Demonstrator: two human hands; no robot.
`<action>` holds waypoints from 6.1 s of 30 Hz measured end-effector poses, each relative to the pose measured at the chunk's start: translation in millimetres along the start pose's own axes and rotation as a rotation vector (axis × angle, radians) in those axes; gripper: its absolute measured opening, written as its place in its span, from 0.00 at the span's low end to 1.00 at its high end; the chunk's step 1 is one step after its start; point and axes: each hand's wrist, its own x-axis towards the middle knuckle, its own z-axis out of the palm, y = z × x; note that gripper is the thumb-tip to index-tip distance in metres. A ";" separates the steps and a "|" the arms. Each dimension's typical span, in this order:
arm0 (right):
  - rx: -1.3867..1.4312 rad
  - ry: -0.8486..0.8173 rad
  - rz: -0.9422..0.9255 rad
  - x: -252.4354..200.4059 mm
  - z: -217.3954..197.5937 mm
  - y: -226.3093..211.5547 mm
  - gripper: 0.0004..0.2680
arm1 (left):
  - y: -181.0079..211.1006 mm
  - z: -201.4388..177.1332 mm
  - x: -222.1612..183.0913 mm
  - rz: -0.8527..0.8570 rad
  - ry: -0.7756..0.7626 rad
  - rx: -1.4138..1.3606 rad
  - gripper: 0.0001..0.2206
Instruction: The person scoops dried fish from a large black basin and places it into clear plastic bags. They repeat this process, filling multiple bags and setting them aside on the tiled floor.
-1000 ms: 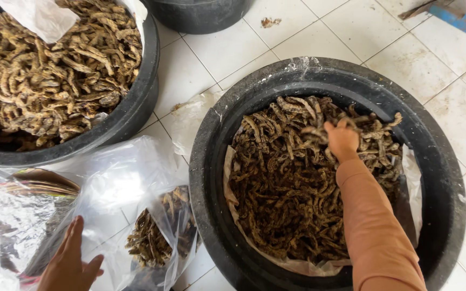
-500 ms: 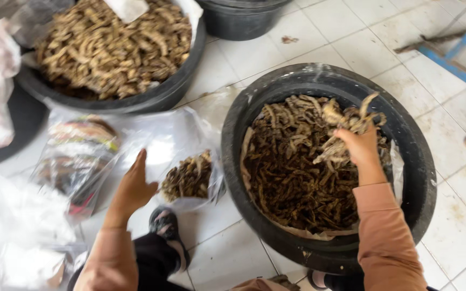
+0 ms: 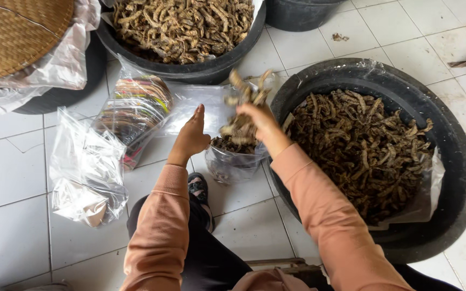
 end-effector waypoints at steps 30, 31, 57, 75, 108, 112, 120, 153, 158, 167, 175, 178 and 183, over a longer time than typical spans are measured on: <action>-0.678 0.996 0.630 -2.8 -501.6 159.7 0.41 | 2.9 -20.3 -9.6 -0.403 -0.190 0.632 0.36; -0.696 0.994 0.620 8.0 -498.4 158.0 0.42 | 1.7 -22.0 -10.4 -0.400 -0.185 0.636 0.36; -1.205 0.744 0.491 -21.3 -433.8 179.0 0.35 | 51.9 -18.9 -15.1 -0.344 -0.177 0.626 0.34; -0.124 0.408 -0.172 -130.9 -350.4 10.3 0.08 | -10.5 3.9 -13.1 -0.049 -0.129 0.272 0.47; -0.430 0.751 0.137 -68.2 -342.2 100.2 0.28 | 16.0 -24.0 -34.8 -0.089 -0.142 0.294 0.45; -0.331 0.971 0.469 -122.5 -432.9 202.3 0.33 | 22.0 -27.9 -22.3 -0.167 -0.215 0.421 0.45; -0.630 0.927 0.650 -79.1 -407.6 238.8 0.36 | 44.7 -19.4 -13.0 -0.204 -0.223 0.441 0.44; -1.034 0.258 0.294 -48.0 -298.8 259.2 0.30 | 37.3 -9.7 -24.4 -0.027 -0.088 0.382 0.44; -0.092 0.374 0.159 -75.1 -302.7 162.1 0.22 | 32.9 -6.5 -23.8 -0.063 -0.134 0.356 0.45; 0.200 -0.225 -0.491 -82.3 -128.7 -59.4 0.25 | 39.4 -2.3 -18.5 -0.137 -0.175 0.344 0.43; -1.051 -0.423 -0.290 -45.8 3.0 -56.7 0.35 | 25.6 -0.6 -10.7 -0.117 -0.130 0.316 0.44; -0.748 -0.381 -0.391 -39.8 -44.1 -45.1 0.32 | 24.6 0.2 -12.7 -0.190 -0.154 0.307 0.42; -0.259 0.003 -0.467 -44.1 -211.5 21.5 0.20 | 34.8 -7.1 -28.1 -0.197 -0.114 0.372 0.43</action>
